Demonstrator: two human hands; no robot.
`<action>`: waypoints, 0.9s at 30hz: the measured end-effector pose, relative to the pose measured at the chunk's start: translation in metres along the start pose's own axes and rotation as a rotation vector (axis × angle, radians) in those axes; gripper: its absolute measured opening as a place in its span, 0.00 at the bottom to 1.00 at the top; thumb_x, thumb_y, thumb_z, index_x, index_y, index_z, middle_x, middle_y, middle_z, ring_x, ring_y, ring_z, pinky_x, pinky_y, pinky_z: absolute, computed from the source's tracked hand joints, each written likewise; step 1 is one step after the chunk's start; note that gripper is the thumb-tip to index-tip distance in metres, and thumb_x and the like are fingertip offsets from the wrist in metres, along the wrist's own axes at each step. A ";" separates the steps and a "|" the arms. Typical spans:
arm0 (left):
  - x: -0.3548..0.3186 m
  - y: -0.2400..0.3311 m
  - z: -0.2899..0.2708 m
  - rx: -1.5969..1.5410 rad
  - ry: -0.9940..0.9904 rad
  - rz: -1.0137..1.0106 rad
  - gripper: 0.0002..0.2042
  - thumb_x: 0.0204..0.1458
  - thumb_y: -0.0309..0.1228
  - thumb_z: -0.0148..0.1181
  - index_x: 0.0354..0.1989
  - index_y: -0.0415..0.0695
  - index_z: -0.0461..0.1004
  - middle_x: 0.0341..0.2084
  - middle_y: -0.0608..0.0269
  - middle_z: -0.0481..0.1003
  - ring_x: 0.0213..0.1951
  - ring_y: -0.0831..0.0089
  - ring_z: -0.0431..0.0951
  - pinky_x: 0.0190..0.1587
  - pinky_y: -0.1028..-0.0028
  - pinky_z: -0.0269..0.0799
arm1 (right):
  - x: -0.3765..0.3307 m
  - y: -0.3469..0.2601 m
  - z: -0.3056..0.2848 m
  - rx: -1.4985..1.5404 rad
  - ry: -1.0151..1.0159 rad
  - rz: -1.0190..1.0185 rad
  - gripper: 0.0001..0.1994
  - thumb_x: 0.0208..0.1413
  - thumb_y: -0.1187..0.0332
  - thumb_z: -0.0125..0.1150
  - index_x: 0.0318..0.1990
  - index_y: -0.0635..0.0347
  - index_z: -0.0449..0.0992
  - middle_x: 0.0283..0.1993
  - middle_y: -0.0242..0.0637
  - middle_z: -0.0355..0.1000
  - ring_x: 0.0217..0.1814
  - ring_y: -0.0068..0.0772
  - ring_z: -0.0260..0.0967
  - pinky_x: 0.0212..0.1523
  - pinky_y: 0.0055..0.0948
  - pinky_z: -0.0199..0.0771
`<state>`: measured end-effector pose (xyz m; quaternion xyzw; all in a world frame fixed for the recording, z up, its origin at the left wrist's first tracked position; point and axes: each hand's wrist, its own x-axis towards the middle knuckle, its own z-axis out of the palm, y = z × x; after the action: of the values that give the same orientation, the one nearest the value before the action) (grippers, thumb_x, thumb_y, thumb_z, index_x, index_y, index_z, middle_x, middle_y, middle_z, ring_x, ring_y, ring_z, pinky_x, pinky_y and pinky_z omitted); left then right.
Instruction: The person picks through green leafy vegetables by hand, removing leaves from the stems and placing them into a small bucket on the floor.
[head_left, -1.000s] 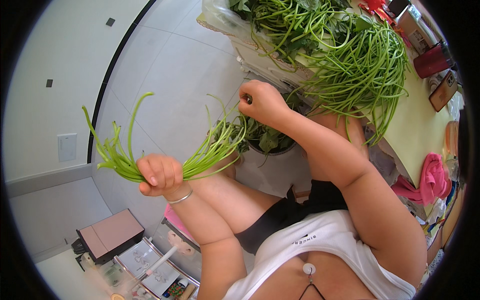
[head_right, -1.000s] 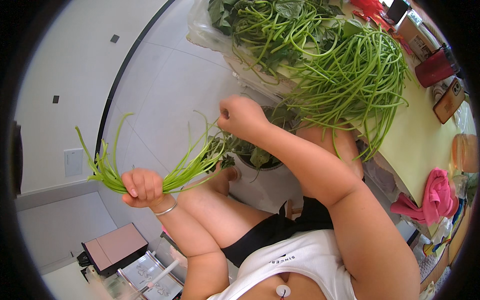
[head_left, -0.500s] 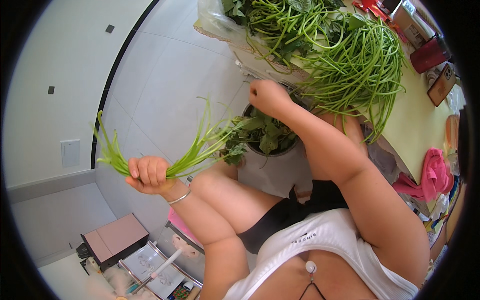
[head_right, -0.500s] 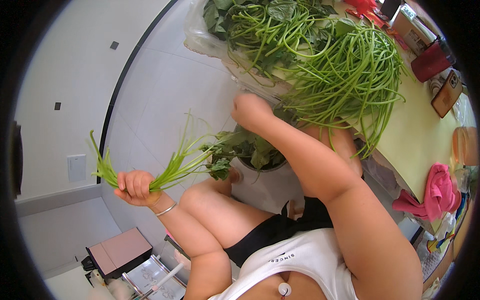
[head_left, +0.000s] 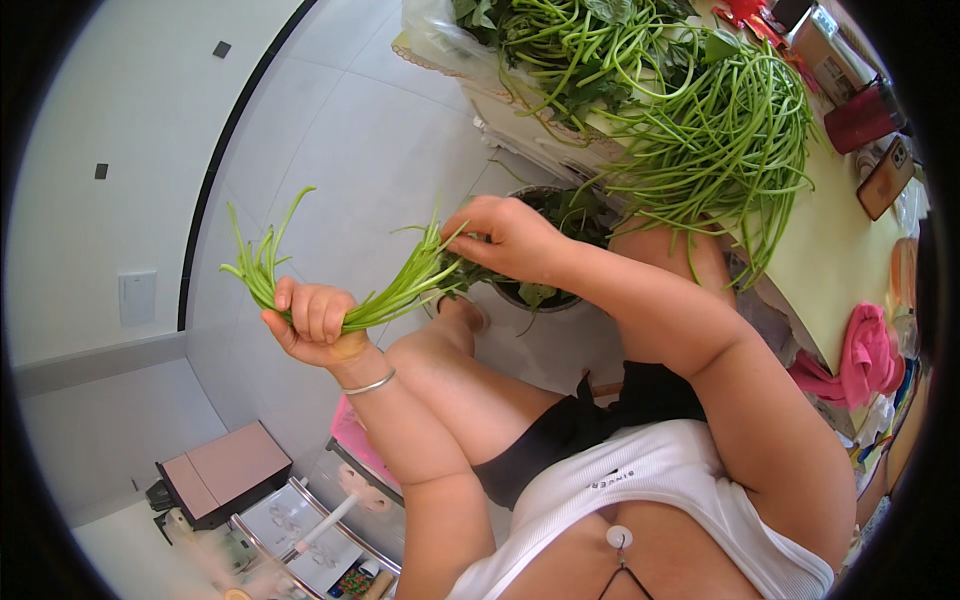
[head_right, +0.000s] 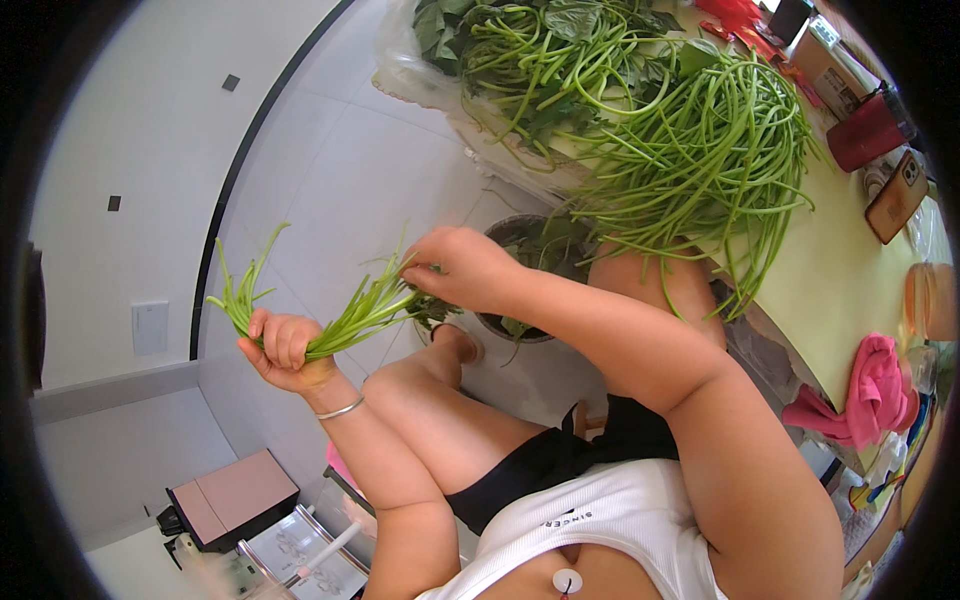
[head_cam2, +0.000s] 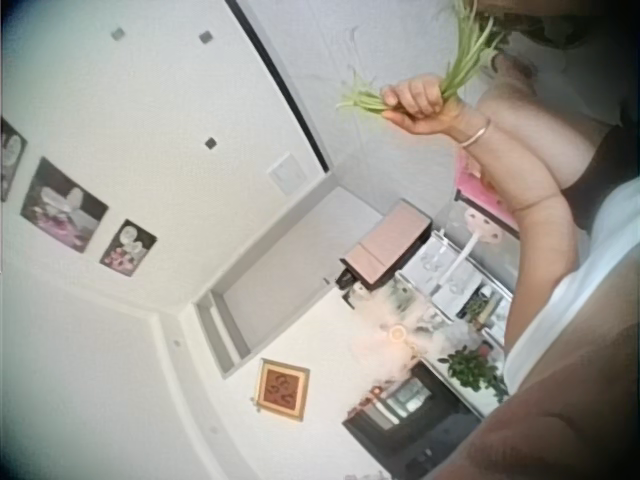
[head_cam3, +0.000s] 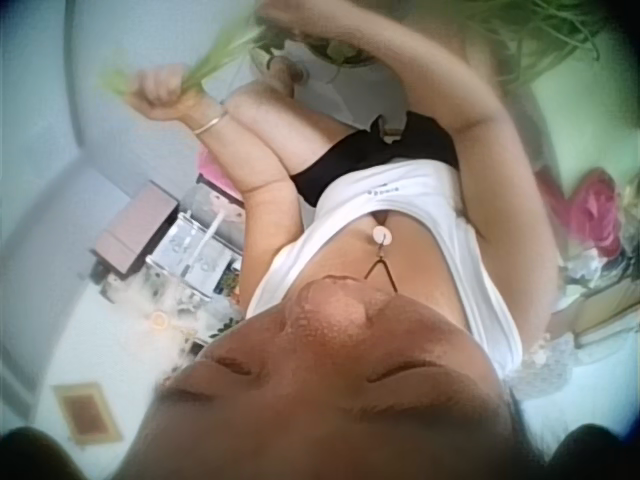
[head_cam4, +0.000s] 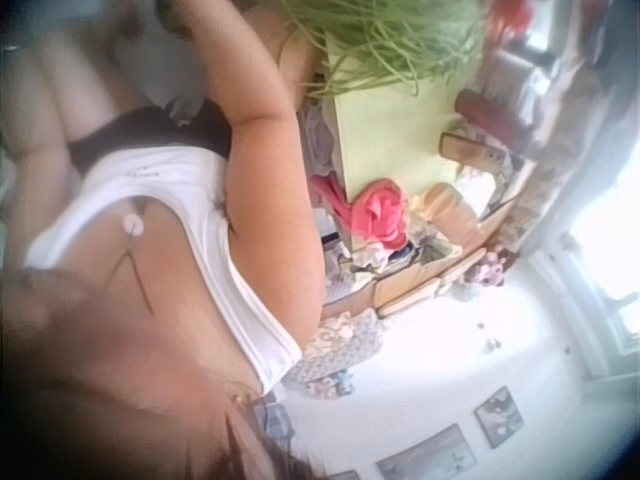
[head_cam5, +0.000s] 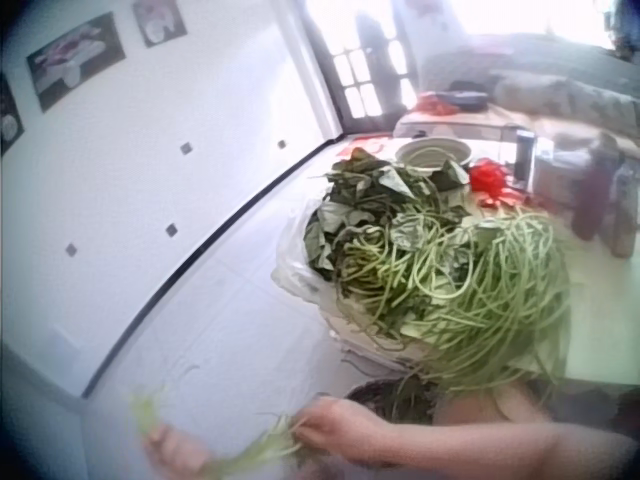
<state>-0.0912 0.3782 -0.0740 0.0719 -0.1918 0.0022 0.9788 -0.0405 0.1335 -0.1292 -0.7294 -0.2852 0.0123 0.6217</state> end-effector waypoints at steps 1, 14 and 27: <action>0.002 -0.002 0.000 -0.005 0.003 -0.006 0.08 0.56 0.29 0.57 0.33 0.39 0.65 0.10 0.73 0.57 0.09 0.85 0.53 0.13 0.81 0.49 | -0.001 0.000 0.002 -0.027 -0.018 0.020 0.08 0.51 0.68 0.61 0.36 0.61 0.80 0.33 0.45 0.75 0.40 0.50 0.70 0.41 0.42 0.70; 0.008 -0.013 -0.004 -0.006 0.057 -0.024 0.08 0.56 0.29 0.57 0.34 0.38 0.66 0.11 0.73 0.57 0.10 0.84 0.53 0.14 0.81 0.49 | -0.004 0.006 0.008 -0.208 0.051 0.083 0.08 0.50 0.65 0.61 0.30 0.61 0.79 0.29 0.42 0.72 0.36 0.45 0.71 0.33 0.40 0.71; 0.003 0.006 -0.007 0.048 0.173 0.039 0.08 0.57 0.30 0.56 0.34 0.38 0.67 0.11 0.74 0.56 0.11 0.84 0.53 0.16 0.81 0.49 | 0.000 0.031 0.012 -0.448 -0.012 -0.058 0.03 0.47 0.72 0.59 0.30 0.54 0.74 0.29 0.35 0.72 0.40 0.41 0.68 0.45 0.39 0.65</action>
<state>-0.0859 0.3850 -0.0789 0.0913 -0.1076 0.0320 0.9895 -0.0321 0.1424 -0.1606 -0.8407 -0.3052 -0.0650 0.4426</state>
